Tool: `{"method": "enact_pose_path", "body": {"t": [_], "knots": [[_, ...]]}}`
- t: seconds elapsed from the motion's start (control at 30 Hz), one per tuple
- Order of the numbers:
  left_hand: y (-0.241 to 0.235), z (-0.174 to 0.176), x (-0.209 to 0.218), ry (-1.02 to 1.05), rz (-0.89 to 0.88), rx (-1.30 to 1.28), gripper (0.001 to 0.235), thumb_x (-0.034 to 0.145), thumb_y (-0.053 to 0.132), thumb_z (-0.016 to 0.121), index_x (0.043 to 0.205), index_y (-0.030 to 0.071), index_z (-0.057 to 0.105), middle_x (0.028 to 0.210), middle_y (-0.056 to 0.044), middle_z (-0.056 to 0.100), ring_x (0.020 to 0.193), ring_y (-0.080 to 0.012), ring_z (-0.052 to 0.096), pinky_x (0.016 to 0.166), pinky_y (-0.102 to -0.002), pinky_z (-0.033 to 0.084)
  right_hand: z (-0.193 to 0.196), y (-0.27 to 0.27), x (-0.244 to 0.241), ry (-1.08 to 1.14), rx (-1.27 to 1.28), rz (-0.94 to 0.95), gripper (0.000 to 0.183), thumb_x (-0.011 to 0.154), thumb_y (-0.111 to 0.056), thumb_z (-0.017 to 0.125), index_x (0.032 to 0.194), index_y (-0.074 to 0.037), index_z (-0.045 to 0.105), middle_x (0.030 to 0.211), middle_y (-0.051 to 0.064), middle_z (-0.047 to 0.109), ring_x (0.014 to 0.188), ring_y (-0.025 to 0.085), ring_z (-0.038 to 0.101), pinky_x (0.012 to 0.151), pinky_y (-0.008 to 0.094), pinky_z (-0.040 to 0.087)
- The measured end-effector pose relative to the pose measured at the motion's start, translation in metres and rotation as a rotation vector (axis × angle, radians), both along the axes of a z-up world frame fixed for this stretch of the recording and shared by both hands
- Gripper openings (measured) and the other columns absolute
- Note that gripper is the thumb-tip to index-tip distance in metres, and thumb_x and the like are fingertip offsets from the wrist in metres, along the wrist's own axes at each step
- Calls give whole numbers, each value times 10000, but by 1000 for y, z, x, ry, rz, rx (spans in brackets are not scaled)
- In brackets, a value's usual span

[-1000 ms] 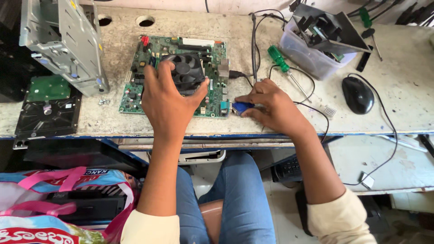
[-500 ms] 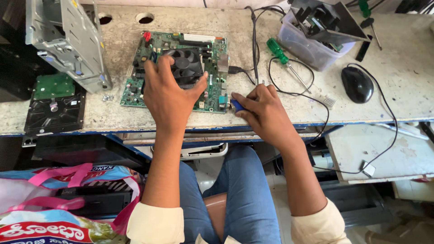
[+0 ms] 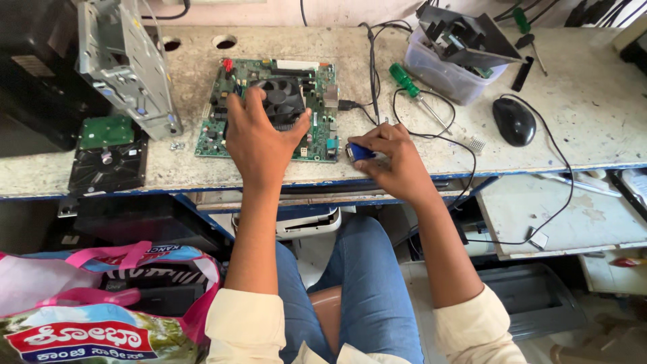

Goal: The person works on a computer motherboard, using a screwdriver to adjust components and connecting a USB drive. They then move the motherboard into a computer case and begin organizing internal cables.

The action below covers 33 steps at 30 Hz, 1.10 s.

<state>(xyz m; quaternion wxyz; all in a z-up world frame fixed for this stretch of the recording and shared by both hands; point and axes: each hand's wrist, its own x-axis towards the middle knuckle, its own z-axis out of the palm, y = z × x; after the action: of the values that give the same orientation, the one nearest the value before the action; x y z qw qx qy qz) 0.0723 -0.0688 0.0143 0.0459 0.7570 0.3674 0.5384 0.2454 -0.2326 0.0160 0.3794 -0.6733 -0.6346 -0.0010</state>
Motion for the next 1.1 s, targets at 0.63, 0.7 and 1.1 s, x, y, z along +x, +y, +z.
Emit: {"method": "enact_pose_path", "body": {"t": [0.63,0.7,1.1], "knots": [[1,1,1,-4,-2,21,689,705,449,967,1102,87,535,1001,-132,534,863,-357,644,689,-463,537,8,15,14,-114,-69,-4,412,693,-259,891,1087,-163,816,856,79,646,771,274,642,693,391,502],[1,2,1,1,-5,22,698,705,457,969,1103,85,531,997,-132,533,864,-357,644,691,-462,536,9,15,14,-118,-77,7,412,688,-249,890,1082,-156,819,835,89,632,750,280,629,678,396,493],[4,-3,1,25,6,48,716,716,482,970,1097,75,521,1005,-131,520,865,-346,640,684,-451,542,7,27,30,-57,-52,185,449,674,-221,922,1085,-84,806,759,94,578,727,246,576,646,377,452]]}}
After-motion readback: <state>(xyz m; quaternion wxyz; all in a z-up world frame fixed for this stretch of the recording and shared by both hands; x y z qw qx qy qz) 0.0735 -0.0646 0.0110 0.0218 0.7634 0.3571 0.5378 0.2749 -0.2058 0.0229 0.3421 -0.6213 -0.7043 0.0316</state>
